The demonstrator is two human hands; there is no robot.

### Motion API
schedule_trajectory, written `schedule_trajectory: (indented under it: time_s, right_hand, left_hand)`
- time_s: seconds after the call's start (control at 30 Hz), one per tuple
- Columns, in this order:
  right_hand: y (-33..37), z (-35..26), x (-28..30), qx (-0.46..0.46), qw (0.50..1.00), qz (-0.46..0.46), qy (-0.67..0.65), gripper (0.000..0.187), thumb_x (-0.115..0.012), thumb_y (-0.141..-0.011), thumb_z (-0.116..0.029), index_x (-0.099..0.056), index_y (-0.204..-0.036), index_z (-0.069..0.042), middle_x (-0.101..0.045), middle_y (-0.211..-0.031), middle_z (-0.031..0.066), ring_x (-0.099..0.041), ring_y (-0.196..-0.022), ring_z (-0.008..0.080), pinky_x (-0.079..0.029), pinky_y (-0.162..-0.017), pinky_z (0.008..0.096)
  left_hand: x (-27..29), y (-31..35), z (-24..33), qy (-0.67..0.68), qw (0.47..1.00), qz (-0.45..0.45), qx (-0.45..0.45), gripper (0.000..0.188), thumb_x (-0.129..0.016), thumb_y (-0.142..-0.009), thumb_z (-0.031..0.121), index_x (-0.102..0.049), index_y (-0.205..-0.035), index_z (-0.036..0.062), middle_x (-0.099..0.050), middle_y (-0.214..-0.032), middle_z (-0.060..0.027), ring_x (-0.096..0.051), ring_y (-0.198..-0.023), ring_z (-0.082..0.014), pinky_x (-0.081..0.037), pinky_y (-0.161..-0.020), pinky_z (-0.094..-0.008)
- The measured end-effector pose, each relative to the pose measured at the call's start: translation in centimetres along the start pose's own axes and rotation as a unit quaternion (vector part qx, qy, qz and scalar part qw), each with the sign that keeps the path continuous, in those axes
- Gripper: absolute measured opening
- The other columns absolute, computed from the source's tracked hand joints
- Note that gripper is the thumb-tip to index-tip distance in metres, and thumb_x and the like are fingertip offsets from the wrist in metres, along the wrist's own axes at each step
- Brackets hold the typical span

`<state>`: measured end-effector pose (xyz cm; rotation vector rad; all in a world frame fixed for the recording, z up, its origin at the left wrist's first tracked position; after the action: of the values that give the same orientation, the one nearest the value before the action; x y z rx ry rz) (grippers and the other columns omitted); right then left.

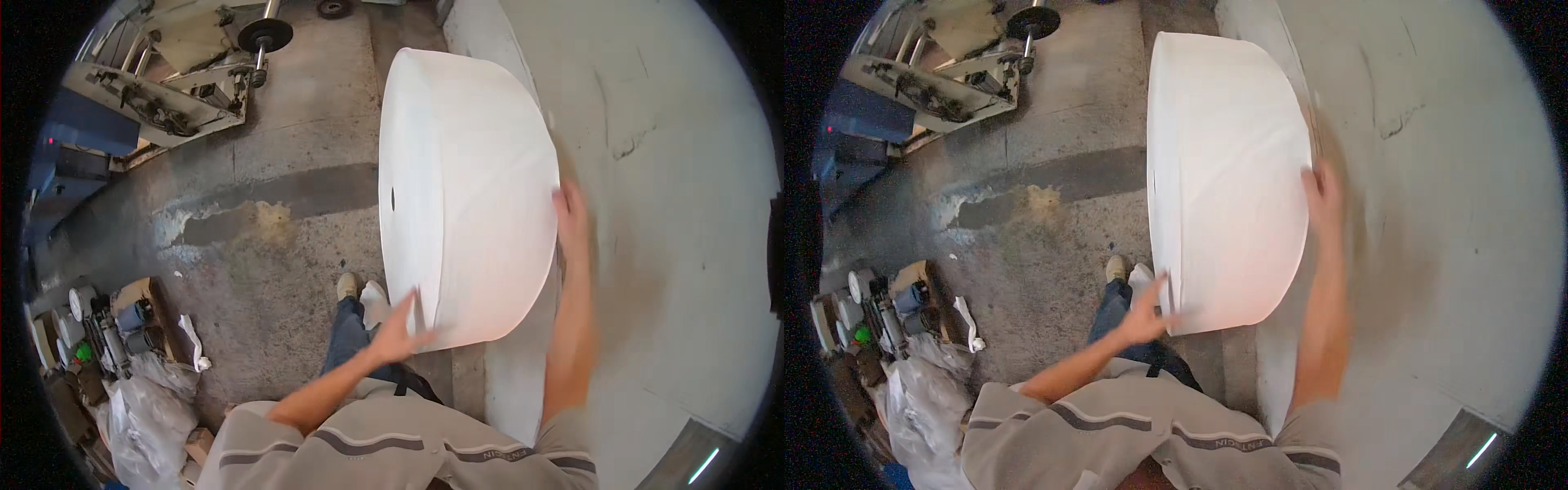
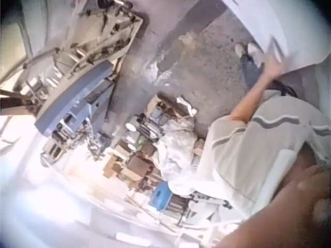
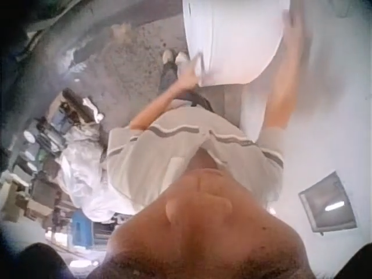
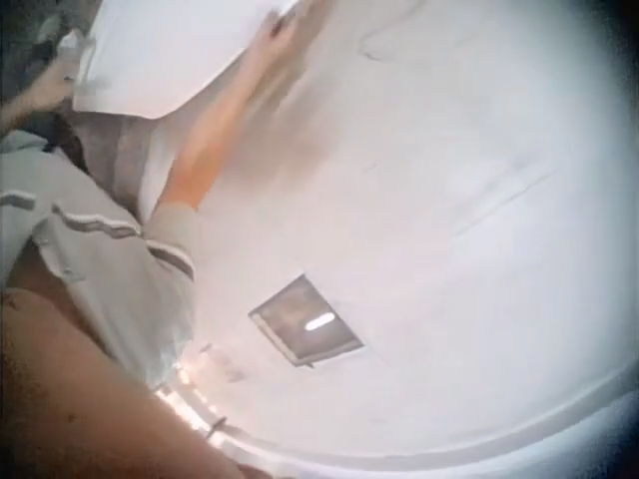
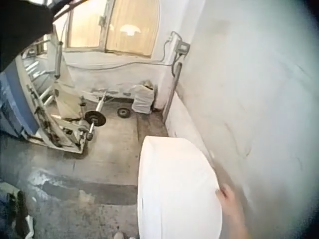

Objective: Loading a large roll of paper onto a machine spindle and removing the protective wrapping.

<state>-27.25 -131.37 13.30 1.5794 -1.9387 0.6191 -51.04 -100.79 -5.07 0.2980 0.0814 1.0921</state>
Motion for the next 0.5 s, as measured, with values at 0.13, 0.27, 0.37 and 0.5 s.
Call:
schedule_trajectory:
  time_s: [0.13, 0.27, 0.37, 0.5]
  right_hand:
    - [10.0, 8.6, -0.4, -0.094, 0.995, -0.027, 0.014, 0.043, -0.062, -0.097, -0.020, -0.053, -0.132, 0.004, -0.065, -0.117, 0.0121, -0.061, -0.104, 0.0176, -0.050, -0.089, 0.0323]
    - [12.3, 11.5, -2.7, -0.088, 0.972, 0.074, -0.204, 0.047, -0.069, -0.093, -0.019, -0.050, -0.129, 0.004, -0.062, -0.120, 0.0150, -0.061, -0.104, 0.0206, -0.051, -0.089, 0.0352]
    - [6.4, 15.2, -1.6, -0.090, 0.979, 0.094, -0.156, 0.053, -0.075, -0.089, -0.020, -0.048, -0.129, 0.003, -0.061, -0.120, 0.0152, -0.061, -0.105, 0.0221, -0.051, -0.090, 0.0364]
    - [-3.8, 11.9, -2.3, -0.037, 0.976, 0.046, -0.211, 0.058, -0.079, -0.086, -0.025, -0.050, -0.127, 0.004, -0.064, -0.117, 0.0145, -0.062, -0.103, 0.0219, -0.051, -0.089, 0.0358]
  left_hand:
    - [-3.5, 0.8, 0.0, -0.034, 0.998, -0.050, 0.000, 0.112, -0.078, -0.078, 0.052, -0.019, -0.149, -0.0117, -0.029, -0.151, -0.0327, -0.031, -0.142, -0.0437, -0.028, -0.117, -0.0452]
    - [-3.7, -5.8, -2.8, -0.100, 0.995, 0.014, 0.017, 0.108, -0.075, -0.081, 0.049, -0.017, -0.150, -0.0094, -0.035, -0.148, -0.0336, -0.035, -0.138, -0.0459, -0.032, -0.115, -0.0452]
    - [-3.7, -11.4, -1.2, -0.083, 0.996, 0.032, 0.010, 0.103, -0.072, -0.085, 0.046, -0.016, -0.151, -0.0082, -0.032, -0.150, -0.0336, -0.036, -0.139, -0.0447, -0.033, -0.114, -0.0445]
    - [-4.1, -16.7, -1.8, -0.078, 0.988, 0.127, 0.041, 0.100, -0.071, -0.086, 0.040, -0.013, -0.152, -0.0062, -0.039, -0.147, -0.0324, -0.045, -0.134, -0.0433, -0.039, -0.110, -0.0437]
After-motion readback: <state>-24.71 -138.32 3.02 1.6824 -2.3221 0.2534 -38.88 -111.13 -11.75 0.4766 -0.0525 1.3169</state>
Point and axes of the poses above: each hand's wrist, its own y-axis away from the middle knuckle, its own x-axis out of the back of the hand, z = x × y, the point moved 10 cm from there along -y, towards the middle knuckle
